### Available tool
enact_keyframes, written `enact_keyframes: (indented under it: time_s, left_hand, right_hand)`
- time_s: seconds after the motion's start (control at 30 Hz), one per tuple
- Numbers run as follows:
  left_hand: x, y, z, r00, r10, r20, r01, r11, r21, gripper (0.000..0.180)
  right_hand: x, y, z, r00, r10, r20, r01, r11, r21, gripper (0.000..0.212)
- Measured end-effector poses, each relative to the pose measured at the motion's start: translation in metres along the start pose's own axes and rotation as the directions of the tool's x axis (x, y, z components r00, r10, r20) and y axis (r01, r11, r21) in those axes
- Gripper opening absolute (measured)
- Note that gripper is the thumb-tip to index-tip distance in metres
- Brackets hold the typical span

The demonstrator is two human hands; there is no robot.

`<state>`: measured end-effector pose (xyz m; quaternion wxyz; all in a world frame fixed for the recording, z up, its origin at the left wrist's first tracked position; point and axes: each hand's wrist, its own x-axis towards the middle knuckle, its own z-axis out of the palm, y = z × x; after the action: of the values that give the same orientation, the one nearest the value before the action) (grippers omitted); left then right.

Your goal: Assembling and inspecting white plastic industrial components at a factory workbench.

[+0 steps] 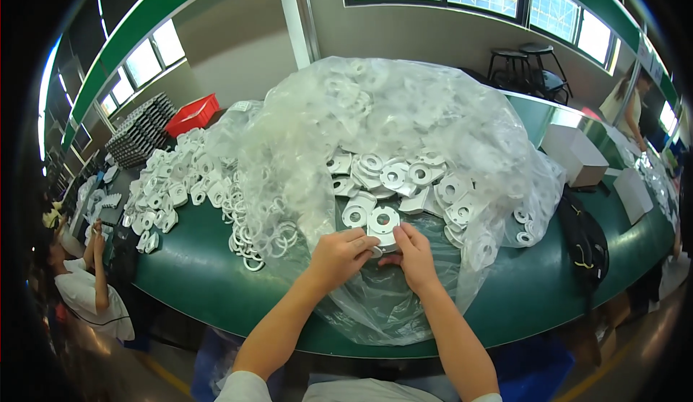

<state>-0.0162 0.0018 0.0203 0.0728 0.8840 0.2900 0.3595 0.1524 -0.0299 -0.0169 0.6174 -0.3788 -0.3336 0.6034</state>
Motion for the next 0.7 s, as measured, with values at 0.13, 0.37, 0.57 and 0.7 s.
enact_keyframes:
  time_s: [0.13,0.37,0.57,0.7]
  left_hand:
    - [0.0,-0.007,0.001,0.933,-0.35,0.085,0.357,0.87,-0.34,0.02]
    - [-0.006,-0.027,0.01,0.752,-0.64,0.158,0.624,0.613,-0.484,0.016]
    - [0.002,-0.018,0.0,0.745,-0.475,0.467,0.637,0.302,-0.709,0.02]
    - [-0.001,-0.021,0.002,0.807,-0.365,0.464,0.561,0.229,-0.796,0.026]
  right_hand:
    - [0.002,-0.005,-0.004,0.995,-0.065,-0.075,0.06,0.996,-0.067,0.024]
    - [-0.008,-0.001,0.01,0.996,-0.069,0.064,0.085,0.949,-0.305,0.023]
    - [-0.004,0.004,0.006,0.972,-0.231,0.032,0.226,0.898,-0.377,0.021]
    - [-0.007,-0.005,0.006,0.985,-0.169,0.03,0.167,0.897,-0.409,0.021]
